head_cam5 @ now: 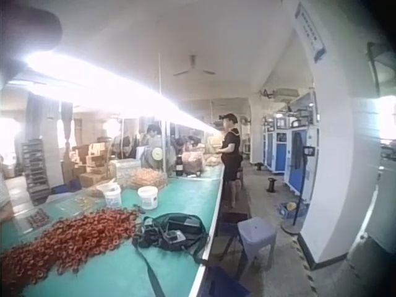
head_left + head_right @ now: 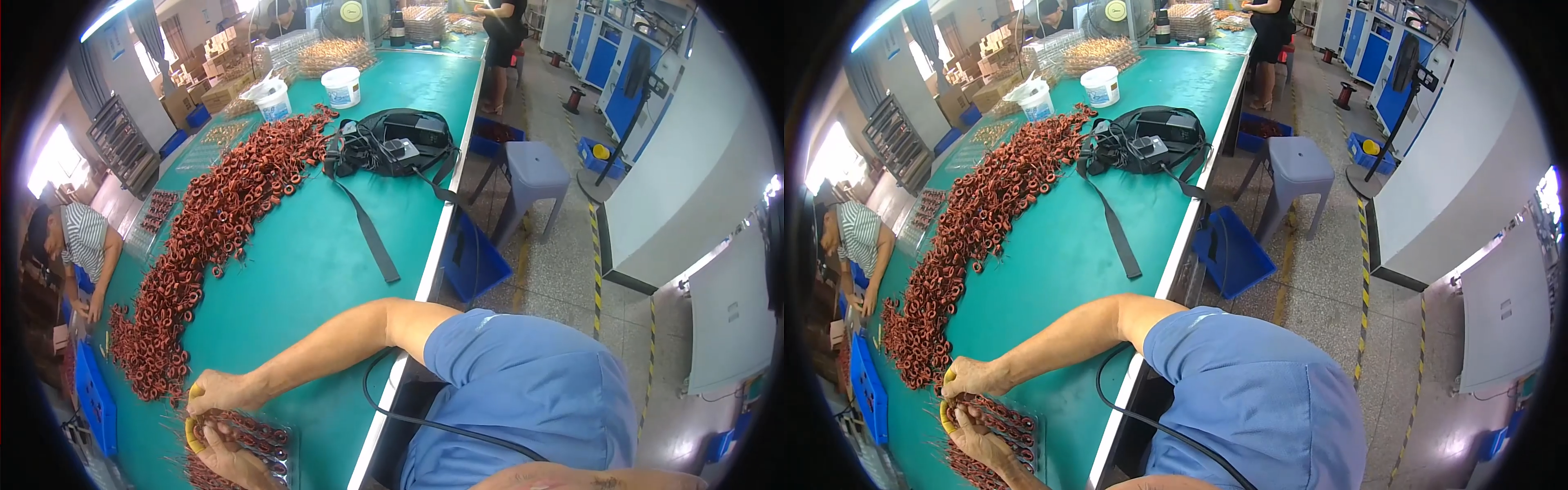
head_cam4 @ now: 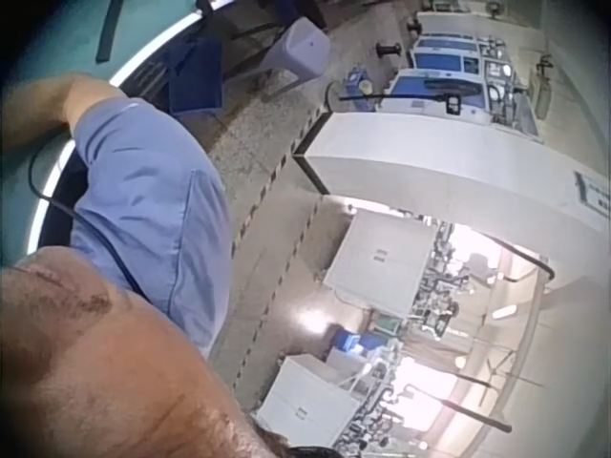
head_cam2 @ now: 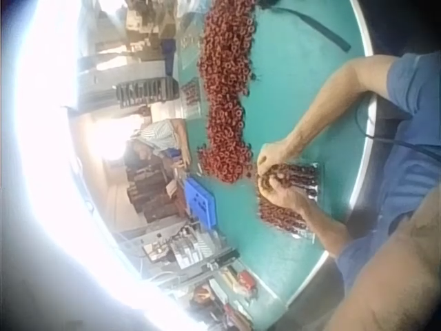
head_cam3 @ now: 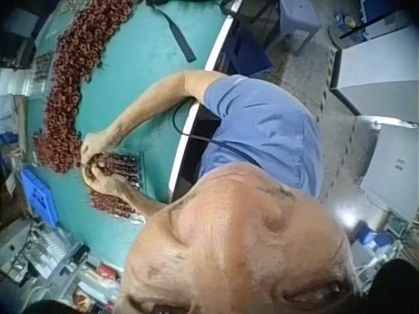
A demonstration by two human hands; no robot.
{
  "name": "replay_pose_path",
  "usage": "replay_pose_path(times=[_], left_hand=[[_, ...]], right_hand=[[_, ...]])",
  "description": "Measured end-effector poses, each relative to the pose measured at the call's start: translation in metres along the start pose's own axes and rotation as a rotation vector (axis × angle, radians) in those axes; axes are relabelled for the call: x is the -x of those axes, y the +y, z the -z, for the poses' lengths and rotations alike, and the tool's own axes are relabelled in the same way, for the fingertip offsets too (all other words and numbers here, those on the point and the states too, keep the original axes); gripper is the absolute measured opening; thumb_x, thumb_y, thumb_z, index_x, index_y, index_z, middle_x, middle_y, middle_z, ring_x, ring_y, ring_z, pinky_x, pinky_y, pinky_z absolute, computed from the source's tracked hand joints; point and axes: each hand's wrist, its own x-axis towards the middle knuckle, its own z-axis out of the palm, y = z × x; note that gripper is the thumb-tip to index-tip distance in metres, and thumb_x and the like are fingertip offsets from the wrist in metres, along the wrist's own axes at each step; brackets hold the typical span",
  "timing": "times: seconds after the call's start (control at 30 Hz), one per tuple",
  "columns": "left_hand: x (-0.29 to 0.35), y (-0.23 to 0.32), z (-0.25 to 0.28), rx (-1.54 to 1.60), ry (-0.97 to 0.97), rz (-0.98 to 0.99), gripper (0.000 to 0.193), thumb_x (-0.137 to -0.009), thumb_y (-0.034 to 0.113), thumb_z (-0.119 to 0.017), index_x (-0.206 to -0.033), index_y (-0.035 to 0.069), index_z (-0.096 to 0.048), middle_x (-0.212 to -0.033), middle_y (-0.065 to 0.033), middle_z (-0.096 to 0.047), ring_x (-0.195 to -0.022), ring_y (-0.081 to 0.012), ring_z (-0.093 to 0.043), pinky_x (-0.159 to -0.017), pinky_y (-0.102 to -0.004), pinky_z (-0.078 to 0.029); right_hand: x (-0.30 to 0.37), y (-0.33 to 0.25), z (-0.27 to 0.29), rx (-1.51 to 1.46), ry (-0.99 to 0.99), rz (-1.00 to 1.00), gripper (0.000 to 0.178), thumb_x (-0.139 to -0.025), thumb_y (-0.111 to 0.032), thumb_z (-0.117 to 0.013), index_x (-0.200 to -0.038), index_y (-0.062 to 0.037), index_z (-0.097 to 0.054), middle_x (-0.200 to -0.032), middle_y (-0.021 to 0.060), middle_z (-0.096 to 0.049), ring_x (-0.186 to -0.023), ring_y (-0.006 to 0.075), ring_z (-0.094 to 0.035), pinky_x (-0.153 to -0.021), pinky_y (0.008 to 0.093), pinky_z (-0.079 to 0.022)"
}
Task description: The person is manually assembling small copper coils by placing them into a plastic grid tray at a factory workbench.
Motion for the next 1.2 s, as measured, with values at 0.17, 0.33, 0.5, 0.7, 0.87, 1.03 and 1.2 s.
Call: replay_pose_path(times=[0.17,0.33,0.5,0.7,0.87,1.03,1.2], left_hand=[[-0.003,0.005,0.004,-0.008,0.118,-0.036,0.028,-0.098,0.013,-0.05,-0.124,0.004,-0.047,-0.09,-0.0027,-0.057,-0.071,-0.0078,-0.049,-0.058,-0.0197,-0.038],[0.0,0.01,0.001,-0.014,0.132,-0.05,0.031,-0.099,0.013,-0.049,-0.128,0.004,-0.046,-0.085,-0.0029,-0.053,-0.071,-0.0073,-0.047,-0.059,-0.0201,-0.037],[0.004,0.015,-0.012,-0.058,0.196,-0.058,0.032,-0.099,0.014,-0.049,-0.129,0.003,-0.046,-0.08,-0.001,-0.052,-0.066,-0.006,-0.044,-0.055,-0.0192,-0.034],[0.003,0.011,-0.004,-0.03,0.141,-0.062,0.031,-0.099,0.015,-0.05,-0.127,0.003,-0.049,-0.074,0.0004,-0.049,-0.064,-0.0049,-0.042,-0.054,-0.0202,-0.032],[0.007,0.016,-0.014,-0.106,0.094,-0.062,0.028,-0.099,0.013,-0.049,-0.125,0.002,-0.05,-0.076,-0.0006,-0.051,-0.065,-0.0058,-0.043,-0.056,-0.0207,-0.034],[0.004,0.01,-0.006,-0.115,0.053,-0.067,0.026,-0.099,0.011,-0.049,-0.122,-0.001,-0.049,-0.082,-0.0011,-0.054,-0.068,-0.006,-0.046,-0.058,-0.0204,-0.036],[0.006,0.022,-0.001,-0.114,0.044,-0.013,0.026,-0.097,0.012,-0.049,-0.118,-0.002,-0.053,-0.089,-0.008,-0.062,-0.071,-0.0111,-0.059,-0.055,-0.0205,-0.046]], right_hand=[[0.001,-0.002,-0.003,0.161,0.038,0.159,0.035,-0.082,-0.025,-0.064,-0.098,0.0055,-0.06,-0.089,0.0116,-0.066,-0.084,0.0154,-0.061,-0.074,0.0305,-0.049],[0.007,-0.008,0.0,0.287,-0.137,0.066,0.036,-0.081,-0.029,-0.064,-0.092,0.0057,-0.063,-0.082,0.0108,-0.067,-0.077,0.0154,-0.063,-0.069,0.0301,-0.05],[0.003,-0.001,0.001,0.339,-0.09,0.171,0.03,-0.088,-0.023,-0.057,-0.083,0.0055,-0.064,-0.069,0.009,-0.066,-0.063,0.0159,-0.061,-0.061,0.0325,-0.05],[-0.007,0.009,0.001,0.52,-0.016,0.279,0.032,-0.089,-0.024,-0.056,-0.081,0.0056,-0.064,-0.067,0.0141,-0.065,-0.06,0.0193,-0.061,-0.059,0.0361,-0.048],[0.0,0.001,0.006,0.558,0.004,0.287,0.032,-0.089,-0.023,-0.055,-0.08,0.0057,-0.065,-0.068,0.0145,-0.066,-0.062,0.0199,-0.062,-0.06,0.0354,-0.049],[0.008,-0.008,0.001,0.447,0.023,0.317,0.029,-0.09,-0.02,-0.055,-0.08,0.0053,-0.065,-0.069,0.012,-0.067,-0.062,0.0168,-0.063,-0.059,0.0323,-0.05],[-0.005,-0.006,-0.004,0.529,-0.061,0.333,0.027,-0.086,-0.023,-0.062,-0.081,0.0021,-0.068,-0.071,0.0102,-0.068,-0.062,0.0142,-0.063,-0.058,0.0285,-0.051]])
